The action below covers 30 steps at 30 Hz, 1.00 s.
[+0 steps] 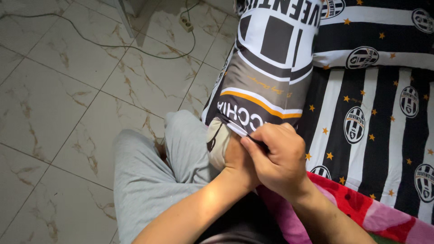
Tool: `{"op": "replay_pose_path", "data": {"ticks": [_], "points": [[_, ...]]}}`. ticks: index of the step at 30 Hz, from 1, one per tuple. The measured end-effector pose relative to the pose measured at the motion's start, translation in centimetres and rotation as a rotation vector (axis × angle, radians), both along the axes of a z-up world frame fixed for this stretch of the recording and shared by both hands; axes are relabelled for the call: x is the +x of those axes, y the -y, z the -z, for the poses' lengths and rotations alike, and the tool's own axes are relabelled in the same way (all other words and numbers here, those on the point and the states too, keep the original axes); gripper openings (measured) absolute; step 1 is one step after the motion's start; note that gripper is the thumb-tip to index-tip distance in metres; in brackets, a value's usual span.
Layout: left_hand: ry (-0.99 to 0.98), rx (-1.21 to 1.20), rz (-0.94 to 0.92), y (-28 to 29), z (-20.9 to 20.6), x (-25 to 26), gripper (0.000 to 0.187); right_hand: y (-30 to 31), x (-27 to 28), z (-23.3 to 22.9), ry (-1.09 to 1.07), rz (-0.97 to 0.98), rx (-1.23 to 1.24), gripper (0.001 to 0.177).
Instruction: The person inserts a light-colored pillow into a Juventus-themed pillowcase while sitting on the floor. They align the corners, push the pillow through the opening, and smooth the cover to fit the pillow.
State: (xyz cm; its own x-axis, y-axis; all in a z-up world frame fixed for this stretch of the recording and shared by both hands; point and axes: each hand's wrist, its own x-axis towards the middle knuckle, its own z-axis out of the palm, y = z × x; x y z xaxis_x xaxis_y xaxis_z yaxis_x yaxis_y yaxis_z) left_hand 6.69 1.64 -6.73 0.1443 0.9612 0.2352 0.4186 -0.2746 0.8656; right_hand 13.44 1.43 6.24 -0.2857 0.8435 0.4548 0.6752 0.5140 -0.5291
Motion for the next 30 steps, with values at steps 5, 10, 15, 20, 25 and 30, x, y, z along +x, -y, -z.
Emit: {"op": "replay_pose_path", "data": {"ticks": [5, 10, 15, 20, 25, 30], "points": [[-0.482, 0.432, -0.142, -5.1, 5.1, -0.7, 0.032, -2.5, -0.6, 3.3, 0.004, 0.025, -0.023, 0.018], [0.174, -0.145, 0.098, -7.0, 6.2, -2.7, 0.033, -3.1, -0.5, 7.4, 0.005, -0.002, -0.021, 0.014], [-0.282, 0.196, 0.104, -4.7, 1.2, -6.7, 0.035, -3.1, 1.1, 6.5, -0.077, -0.103, 0.005, 0.027], [-0.301, 0.322, 0.047, -2.8, -1.2, -8.9, 0.058, -2.9, 5.2, 6.6, -0.065, 0.048, 0.015, 0.032], [-0.271, 0.394, -0.134, 0.4, -1.0, -8.7, 0.071, -2.2, 7.8, 9.5, -0.044, 0.143, -0.104, 0.036], [-0.542, 0.553, 0.070, 4.3, 0.4, -7.0, 0.055, -2.6, 7.8, 12.1, -0.092, 0.197, -0.005, 0.031]]}}
